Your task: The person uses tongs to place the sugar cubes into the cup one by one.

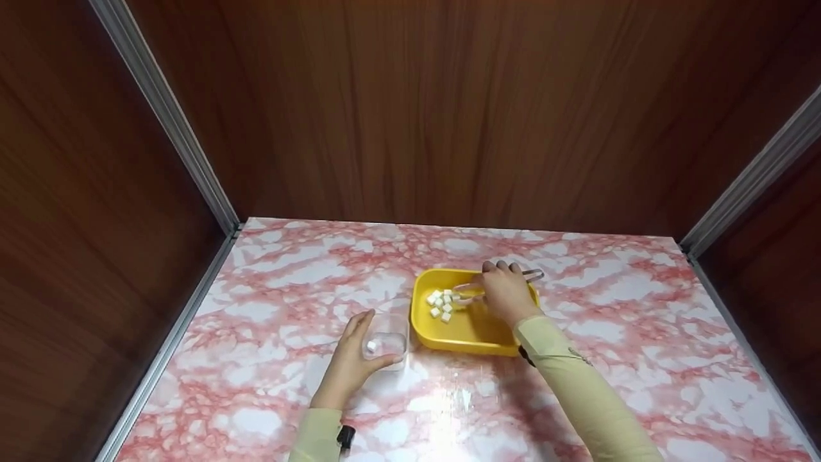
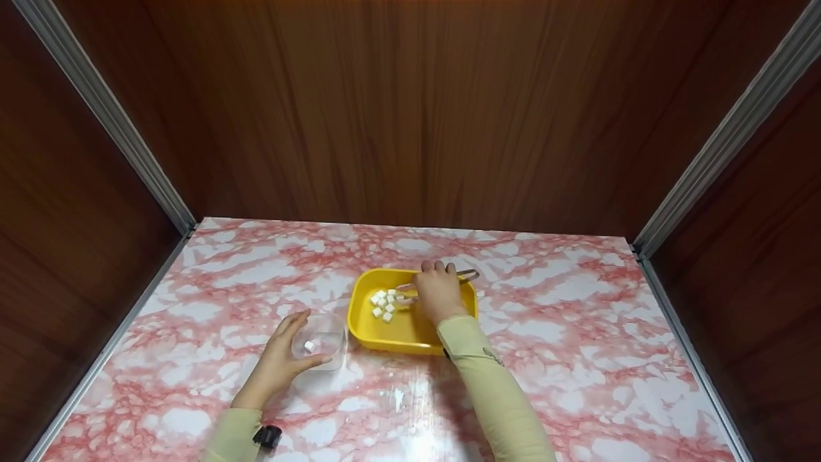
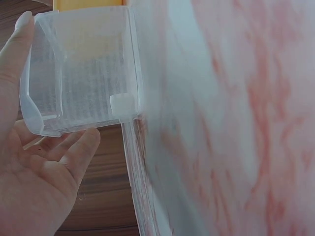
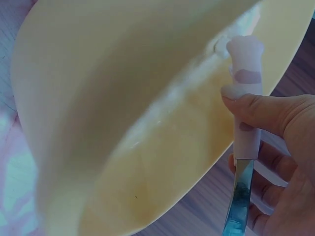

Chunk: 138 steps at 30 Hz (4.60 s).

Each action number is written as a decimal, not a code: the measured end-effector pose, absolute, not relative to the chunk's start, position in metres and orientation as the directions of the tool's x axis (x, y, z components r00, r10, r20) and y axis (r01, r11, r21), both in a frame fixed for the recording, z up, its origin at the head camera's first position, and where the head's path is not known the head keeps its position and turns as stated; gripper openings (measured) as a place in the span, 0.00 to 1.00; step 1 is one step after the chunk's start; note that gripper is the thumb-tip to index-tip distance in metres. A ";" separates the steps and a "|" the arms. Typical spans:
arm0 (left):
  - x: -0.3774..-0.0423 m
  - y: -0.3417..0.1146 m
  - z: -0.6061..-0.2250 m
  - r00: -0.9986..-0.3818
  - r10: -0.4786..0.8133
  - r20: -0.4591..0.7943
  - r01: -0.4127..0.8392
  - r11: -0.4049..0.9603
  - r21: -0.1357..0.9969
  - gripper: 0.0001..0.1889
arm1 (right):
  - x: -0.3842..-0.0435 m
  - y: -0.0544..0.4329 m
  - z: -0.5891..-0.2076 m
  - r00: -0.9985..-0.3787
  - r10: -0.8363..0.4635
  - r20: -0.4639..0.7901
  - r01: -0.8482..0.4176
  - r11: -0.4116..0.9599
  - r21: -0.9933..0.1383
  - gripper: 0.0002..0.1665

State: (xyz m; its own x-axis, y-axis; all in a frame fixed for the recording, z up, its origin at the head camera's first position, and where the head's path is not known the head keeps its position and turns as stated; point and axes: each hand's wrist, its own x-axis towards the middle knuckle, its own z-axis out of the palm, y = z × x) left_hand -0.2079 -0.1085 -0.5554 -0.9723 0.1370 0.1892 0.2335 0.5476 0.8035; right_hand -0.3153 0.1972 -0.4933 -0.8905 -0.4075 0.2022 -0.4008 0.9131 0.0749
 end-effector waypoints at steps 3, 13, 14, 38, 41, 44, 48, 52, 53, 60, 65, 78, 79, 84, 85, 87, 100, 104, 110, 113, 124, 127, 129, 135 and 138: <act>-0.209 -0.109 -0.555 -0.970 0.142 0.196 0.242 0.553 0.797 0.54 | -0.317 0.197 -0.494 -0.892 -0.404 0.201 -0.396 0.915 0.081 0.15; -0.208 -0.108 -0.556 -0.970 0.139 0.199 0.243 0.553 0.797 0.53 | -0.320 0.195 -0.498 -0.891 -0.401 0.211 -0.388 0.916 0.102 0.14; -0.208 -0.108 -0.556 -0.969 0.141 0.203 0.247 0.552 0.797 0.53 | -0.320 0.194 -0.498 -0.891 -0.401 0.212 -0.388 0.916 0.101 0.14; -0.209 -0.109 -0.557 -0.967 0.142 0.210 0.254 0.549 0.796 0.53 | -0.323 0.189 -0.504 -0.875 -0.425 0.231 -0.413 0.905 0.103 0.13; -0.208 -0.110 -0.556 -0.969 0.140 0.202 0.246 0.551 0.797 0.53 | -0.323 0.189 -0.504 -0.871 -0.435 0.227 -0.421 0.900 0.109 0.14; -0.208 -0.109 -0.556 -0.969 0.141 0.203 0.247 0.554 0.795 0.53 | -0.323 0.189 -0.505 -0.868 -0.444 0.220 -0.426 0.896 0.127 0.13; -0.208 -0.109 -0.556 -0.968 0.141 0.209 0.253 0.554 0.793 0.52 | -0.322 0.189 -0.505 -0.862 -0.453 0.226 -0.434 0.891 0.132 0.11; -0.208 -0.109 -0.556 -0.969 0.134 0.208 0.247 0.553 0.796 0.51 | -0.320 0.188 -0.505 -0.853 -0.466 0.236 -0.449 0.885 0.124 0.11; -0.208 -0.109 -0.556 -0.969 0.133 0.206 0.245 0.552 0.797 0.51 | -0.320 0.189 -0.505 -0.852 -0.468 0.237 -0.452 0.884 0.121 0.12; -0.208 -0.109 -0.557 -0.968 0.141 0.210 0.253 0.548 0.797 0.52 | -0.320 0.188 -0.507 -0.846 -0.477 0.239 -0.455 0.879 0.145 0.10; -0.209 -0.109 -0.557 -0.967 0.143 0.212 0.256 0.546 0.798 0.54 | -0.318 0.187 -0.508 -0.839 -0.486 0.246 -0.463 0.874 0.147 0.11; -0.210 -0.110 -0.556 -0.966 0.159 0.204 0.259 0.562 0.786 0.53 | -0.315 0.188 -0.508 -0.822 -0.504 0.265 -0.473 0.864 0.174 0.06; -0.210 -0.110 -0.556 -0.966 0.158 0.203 0.257 0.561 0.787 0.53 | -0.315 0.188 -0.508 -0.821 -0.504 0.268 -0.473 0.863 0.174 0.06; -0.209 -0.110 -0.556 -0.967 0.157 0.201 0.254 0.560 0.789 0.53 | -0.315 0.188 -0.507 -0.827 -0.500 0.258 -0.473 0.866 0.163 0.08; -0.209 -0.110 -0.556 -0.967 0.156 0.201 0.254 0.559 0.789 0.53 | -0.315 0.189 -0.507 -0.829 -0.500 0.252 -0.473 0.866 0.163 0.08; -0.209 -0.110 -0.556 -0.967 0.154 0.202 0.254 0.558 0.790 0.53 | -0.315 0.189 -0.507 -0.832 -0.500 0.240 -0.473 0.866 0.162 0.09; -0.208 -0.109 -0.555 -0.968 0.152 0.201 0.252 0.552 0.795 0.52 | -0.315 0.191 -0.510 -0.835 -0.489 0.251 -0.456 0.872 0.180 0.11; -0.208 -0.110 -0.556 -0.967 0.152 0.204 0.254 0.558 0.790 0.52 | -0.316 0.191 -0.511 -0.839 -0.482 0.253 -0.451 0.876 0.172 0.12; -0.209 -0.110 -0.556 -0.965 0.149 0.214 0.260 0.558 0.788 0.52 | -0.315 0.192 -0.509 -0.841 -0.477 0.254 -0.455 0.879 0.144 0.11; -0.209 -0.110 -0.557 -0.965 0.149 0.216 0.262 0.556 0.789 0.52 | -0.314 0.192 -0.505 -0.843 -0.468 0.266 -0.453 0.883 0.121 0.12; -0.210 -0.109 -0.557 -0.964 0.145 0.224 0.267 0.554 0.788 0.53 | -0.305 0.198 -0.495 -0.833 -0.462 0.306 -0.446 0.886 0.123 0.15; -0.210 -0.109 -0.557 -0.964 0.146 0.222 0.265 0.549 0.793 0.53 | -0.301 0.201 -0.495 -0.823 -0.472 0.317 -0.455 0.881 0.130 0.16; -0.210 -0.109 -0.557 -0.965 0.147 0.217 0.262 0.546 0.796 0.53 | -0.298 0.202 -0.494 -0.816 -0.479 0.323 -0.460 0.877 0.140 0.17; -0.210 -0.108 -0.558 -0.969 0.142 0.202 0.247 0.547 0.800 0.54 | -0.289 0.205 -0.488 -0.817 -0.477 0.322 -0.457 0.878 0.142 0.19; -0.210 -0.109 -0.557 -0.971 0.138 0.196 0.240 0.545 0.803 0.54 | -0.285 0.204 -0.484 -0.814 -0.478 0.329 -0.457 0.878 0.145 0.20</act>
State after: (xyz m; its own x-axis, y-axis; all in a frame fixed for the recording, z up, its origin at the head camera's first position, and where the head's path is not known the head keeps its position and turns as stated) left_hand -0.2100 -0.1085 -0.5573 -0.9708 0.1376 0.1965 0.2399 0.5452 0.8033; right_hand -0.2849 0.2036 -0.4845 -0.8144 -0.4783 0.3285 -0.4570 0.8776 0.1448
